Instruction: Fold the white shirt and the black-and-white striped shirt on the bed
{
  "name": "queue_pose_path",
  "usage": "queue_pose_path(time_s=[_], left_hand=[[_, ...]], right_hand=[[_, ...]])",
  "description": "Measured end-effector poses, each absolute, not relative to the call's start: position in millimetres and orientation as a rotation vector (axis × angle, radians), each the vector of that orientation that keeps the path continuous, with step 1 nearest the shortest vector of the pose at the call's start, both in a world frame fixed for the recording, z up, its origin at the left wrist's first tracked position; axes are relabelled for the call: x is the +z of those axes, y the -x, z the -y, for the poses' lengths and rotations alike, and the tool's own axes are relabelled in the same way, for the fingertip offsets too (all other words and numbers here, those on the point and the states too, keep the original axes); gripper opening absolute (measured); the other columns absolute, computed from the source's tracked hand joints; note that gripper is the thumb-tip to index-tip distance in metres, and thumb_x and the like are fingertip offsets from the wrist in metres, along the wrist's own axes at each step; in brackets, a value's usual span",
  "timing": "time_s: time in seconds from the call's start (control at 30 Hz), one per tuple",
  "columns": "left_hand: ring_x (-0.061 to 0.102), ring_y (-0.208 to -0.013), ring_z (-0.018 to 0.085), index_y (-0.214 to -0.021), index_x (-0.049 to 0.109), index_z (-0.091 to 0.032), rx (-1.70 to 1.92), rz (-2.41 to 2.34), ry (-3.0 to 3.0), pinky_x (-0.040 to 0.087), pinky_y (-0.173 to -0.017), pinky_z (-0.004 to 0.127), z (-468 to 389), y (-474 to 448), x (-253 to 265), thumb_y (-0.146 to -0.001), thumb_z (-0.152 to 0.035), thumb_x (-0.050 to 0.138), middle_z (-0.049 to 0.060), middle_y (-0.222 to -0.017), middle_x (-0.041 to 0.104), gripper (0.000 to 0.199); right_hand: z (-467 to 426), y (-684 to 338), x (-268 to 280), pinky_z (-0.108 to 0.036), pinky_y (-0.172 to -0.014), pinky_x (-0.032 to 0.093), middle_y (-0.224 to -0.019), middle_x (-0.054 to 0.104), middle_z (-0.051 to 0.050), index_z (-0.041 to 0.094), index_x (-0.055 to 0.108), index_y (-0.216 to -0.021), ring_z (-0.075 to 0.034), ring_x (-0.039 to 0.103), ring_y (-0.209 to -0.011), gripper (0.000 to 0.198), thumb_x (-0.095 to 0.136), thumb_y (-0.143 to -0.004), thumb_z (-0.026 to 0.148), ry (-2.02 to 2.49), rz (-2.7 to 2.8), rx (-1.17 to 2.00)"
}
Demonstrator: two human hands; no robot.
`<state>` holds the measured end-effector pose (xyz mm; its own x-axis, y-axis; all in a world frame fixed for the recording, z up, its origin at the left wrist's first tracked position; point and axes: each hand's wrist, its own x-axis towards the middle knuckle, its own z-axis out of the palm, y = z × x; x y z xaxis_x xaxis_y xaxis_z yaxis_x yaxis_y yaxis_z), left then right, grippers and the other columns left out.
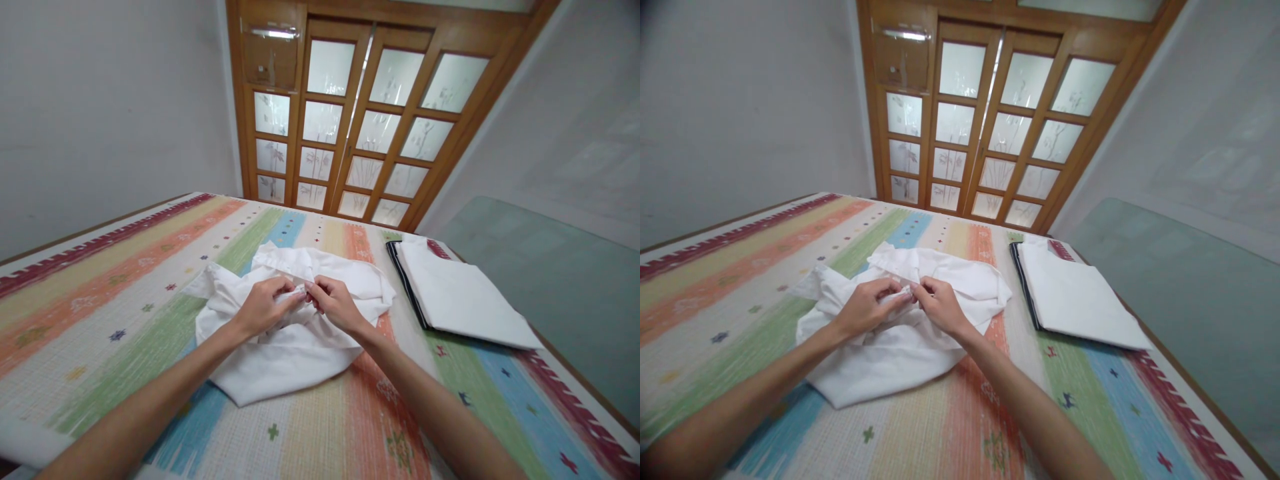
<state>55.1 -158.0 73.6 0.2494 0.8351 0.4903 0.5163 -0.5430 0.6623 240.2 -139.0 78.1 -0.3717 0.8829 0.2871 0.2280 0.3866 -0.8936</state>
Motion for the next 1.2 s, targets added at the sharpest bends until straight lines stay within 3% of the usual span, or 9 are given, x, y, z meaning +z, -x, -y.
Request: queue_pose_path(time_s=[0.23,0.43,0.6,0.97,1.2], left_hand=[[0.065,-0.081,0.018,-0.088,0.071,-0.018,1.041,-1.093,-1.997,0.047,-0.077,0.027,159,-56,69,-0.09,-0.034,0.052,0.004,-0.086,0.072,0.025],[0.066,-0.082,0.019,-0.083,0.073,-0.017,1.038,-1.037,-1.863,0.049,-0.077,0.027,158,-53,67,-0.087,-0.036,0.056,0.003,-0.084,0.073,0.026],[0.066,-0.081,0.019,-0.086,0.075,-0.017,1.013,-1.03,-1.835,0.049,-0.076,0.027,158,-49,62,-0.087,-0.039,0.059,0.003,-0.084,0.073,0.027],[0.065,-0.072,0.018,-0.088,0.076,-0.018,0.975,-1.054,-2.035,0.048,-0.065,0.024,164,-54,63,-0.089,-0.04,0.056,0.004,-0.078,0.073,0.03],[0.046,-0.046,0.01,-0.056,0.067,-0.015,1.07,-1.104,-2.176,0.035,-0.048,0.021,166,-59,56,-0.087,-0.035,0.055,-0.001,-0.049,0.056,0.039]], right_hand=[[134,-238,70,-0.023,-0.046,0.036,-0.057,0.052,0.004,0.02,0.055,-0.07,-0.01,0.045,-0.048,0.029,0.062,-0.077,0.047,0.908,1.734,1.277],[136,-235,65,-0.023,-0.057,0.041,-0.062,0.055,0.002,0.019,0.053,-0.069,-0.012,0.051,-0.059,0.026,0.058,-0.082,0.041,0.925,1.893,1.052],[139,-237,70,-0.022,-0.057,0.038,-0.061,0.053,0.003,0.02,0.051,-0.066,-0.012,0.049,-0.06,0.026,0.056,-0.083,0.038,0.922,1.973,0.96],[140,-238,74,-0.023,-0.057,0.037,-0.054,0.053,0.004,0.02,0.046,-0.058,-0.012,0.049,-0.056,0.024,0.051,-0.081,0.025,0.993,1.942,1.009],[142,-237,76,-0.024,-0.054,0.029,-0.056,0.047,0.004,0.021,0.041,-0.062,-0.012,0.044,-0.054,0.036,0.053,-0.088,0.044,1.006,2.102,0.719]])
